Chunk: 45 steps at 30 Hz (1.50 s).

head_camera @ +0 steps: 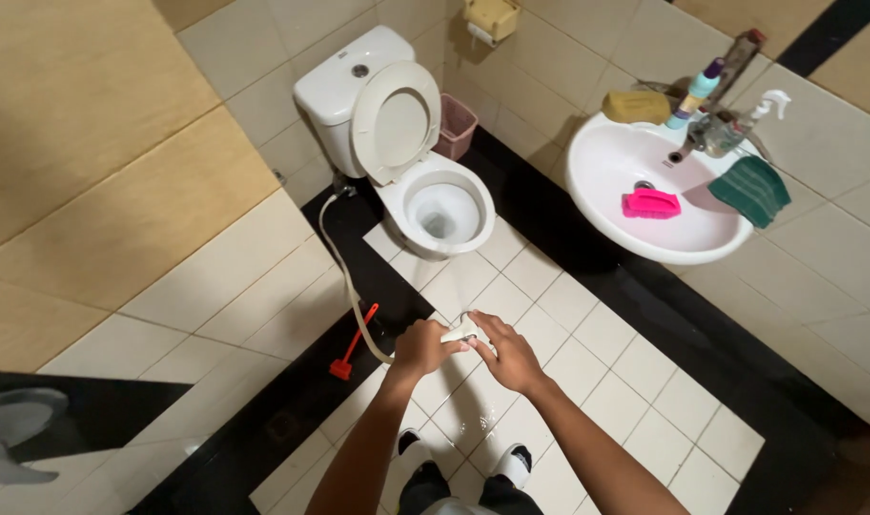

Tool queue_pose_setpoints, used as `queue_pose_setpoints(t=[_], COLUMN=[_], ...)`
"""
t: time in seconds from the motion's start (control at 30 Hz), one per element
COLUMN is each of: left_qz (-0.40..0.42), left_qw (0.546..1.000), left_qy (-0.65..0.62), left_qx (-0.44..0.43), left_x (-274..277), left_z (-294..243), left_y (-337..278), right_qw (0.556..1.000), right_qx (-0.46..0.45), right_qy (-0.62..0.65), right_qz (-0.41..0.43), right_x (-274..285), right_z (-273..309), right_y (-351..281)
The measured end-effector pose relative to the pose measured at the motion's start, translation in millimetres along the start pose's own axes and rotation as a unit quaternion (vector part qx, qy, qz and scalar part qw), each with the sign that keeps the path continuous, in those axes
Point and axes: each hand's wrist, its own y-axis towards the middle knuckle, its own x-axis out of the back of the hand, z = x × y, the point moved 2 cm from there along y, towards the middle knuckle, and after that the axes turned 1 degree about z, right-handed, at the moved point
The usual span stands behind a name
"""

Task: The person uses a handheld bidet sprayer to rinse the toilet bowl and surrounding floor area. They then pick up a bottle of cleaning liquid from the sink, apply it to the toilet bowl, and continue rinsing with the sprayer.

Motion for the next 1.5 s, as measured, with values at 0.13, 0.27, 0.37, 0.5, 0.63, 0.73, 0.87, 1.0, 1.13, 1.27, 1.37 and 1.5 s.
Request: queue_pose_setpoints(t=[0.13,0.27,0.37,0.5,0.63,0.73,0.87,1.0,1.13,1.27,1.37,1.5], left_qz=[-0.013,-0.015,-0.035,-0.029,-0.062,-0.051,-0.063,-0.077,-0.077,-0.063,-0.078,-0.09], left_qw=[1.0,0.999,0.999,0.998,0.998,0.998,0.997,0.995,0.996,0.993,0.992,0.992], left_qy=[-0.015,-0.007,-0.023,-0.018,-0.024,0.018,-0.03,-0.051,-0.028,-0.062,-0.074,-0.071], left_qx=[0.007,0.039,0.035,0.045,0.023,0.04,0.035,0.031,0.041,0.073,0.069,0.058], left_x=[10.1,17.5,22.2,33.0,39.8,48.1,69.4,85.4,92.1,107.1,112.7,114.0], left_z=[2.4,6.9,13.3,16.6,21.1,23.7,17.1,16.8,25.0,23.2,28.1,38.6], left_y=[-7.6,-13.2,-15.4,-17.5,-17.5,-16.4,-20.4,-21.0,-16.2,-20.2,-19.8,-16.5], right_qw=[1.0,0.999,0.999,0.998,0.998,0.998,0.997,0.995,0.993,0.993,0.993,0.994], right_qx=[0.018,0.026,0.022,0.053,0.047,0.049,0.07,0.099,0.118,0.116,0.119,0.114], right_qy=[0.005,-0.005,-0.011,-0.008,-0.008,0.001,-0.003,-0.003,0.007,0.006,0.003,-0.002], right_qz=[0.012,0.025,0.036,0.028,0.034,0.039,0.024,0.008,0.002,0.0,0.001,0.005], right_x=[-2.7,-5.3,-7.5,-14.0,-11.7,-9.7,-11.7,-16.5,-15.2,-16.9,-17.8,-19.4], right_z=[8.2,16.8,24.4,25.9,37.9,46.6,54.3,56.3,67.1,77.6,84.9,93.5], right_y=[7.7,16.2,22.3,31.2,38.5,46.0,58.1,70.3,78.5,88.6,95.5,101.3])
